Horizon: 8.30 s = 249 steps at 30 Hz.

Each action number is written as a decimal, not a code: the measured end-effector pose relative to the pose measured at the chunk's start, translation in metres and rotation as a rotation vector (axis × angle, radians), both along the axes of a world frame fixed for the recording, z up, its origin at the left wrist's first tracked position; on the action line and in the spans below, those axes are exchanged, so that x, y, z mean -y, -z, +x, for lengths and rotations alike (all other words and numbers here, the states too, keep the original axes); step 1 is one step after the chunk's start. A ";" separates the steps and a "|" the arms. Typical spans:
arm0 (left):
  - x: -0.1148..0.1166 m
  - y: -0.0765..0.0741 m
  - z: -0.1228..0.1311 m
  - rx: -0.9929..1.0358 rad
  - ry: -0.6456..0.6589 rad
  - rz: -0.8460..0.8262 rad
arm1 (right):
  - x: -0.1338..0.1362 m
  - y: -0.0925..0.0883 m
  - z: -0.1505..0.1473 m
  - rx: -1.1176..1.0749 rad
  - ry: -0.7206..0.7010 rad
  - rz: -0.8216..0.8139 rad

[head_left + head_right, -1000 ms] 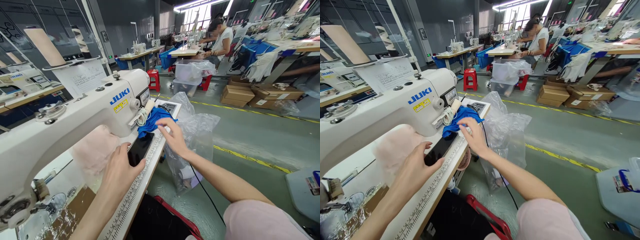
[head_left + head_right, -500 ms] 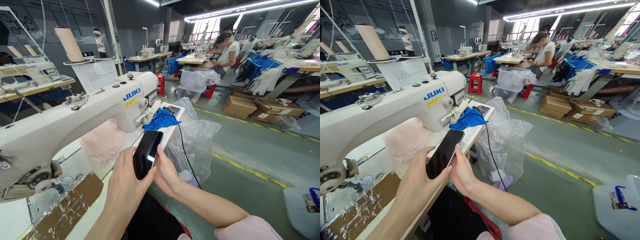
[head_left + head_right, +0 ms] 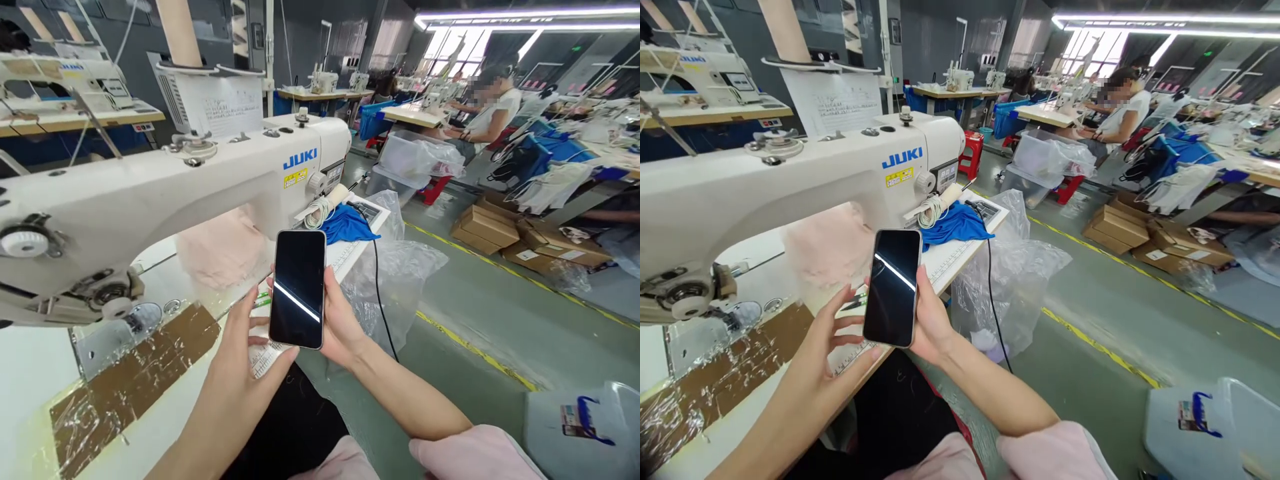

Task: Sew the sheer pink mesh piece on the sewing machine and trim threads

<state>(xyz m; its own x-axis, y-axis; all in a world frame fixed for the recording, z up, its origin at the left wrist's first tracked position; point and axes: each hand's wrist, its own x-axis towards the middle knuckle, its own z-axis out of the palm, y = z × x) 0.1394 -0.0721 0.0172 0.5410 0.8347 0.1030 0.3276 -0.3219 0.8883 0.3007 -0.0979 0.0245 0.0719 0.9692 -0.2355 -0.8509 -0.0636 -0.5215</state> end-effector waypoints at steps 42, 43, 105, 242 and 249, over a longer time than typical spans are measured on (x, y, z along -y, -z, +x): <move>-0.043 -0.021 0.004 -0.510 -0.049 0.858 | -0.003 0.030 -0.038 0.112 -0.019 0.002; -0.043 -0.020 0.005 -0.514 -0.047 0.859 | -0.003 0.030 -0.037 0.108 -0.022 0.004; 0.000 -0.004 -0.027 -0.556 0.009 0.966 | -0.009 0.030 -0.035 0.009 -0.065 0.094; -0.004 0.007 -0.042 -0.699 -0.049 0.953 | -0.009 0.023 -0.029 -0.031 -0.056 0.023; -0.003 0.005 -0.040 -0.679 -0.041 0.944 | -0.008 0.023 -0.029 -0.044 -0.044 0.024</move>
<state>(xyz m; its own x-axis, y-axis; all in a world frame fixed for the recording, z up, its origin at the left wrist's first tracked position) 0.0998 -0.0692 0.0120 0.6979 0.5990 0.3926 0.6696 -0.7402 -0.0609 0.2715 -0.0897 0.0012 0.0196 0.9766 -0.2143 -0.8698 -0.0890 -0.4853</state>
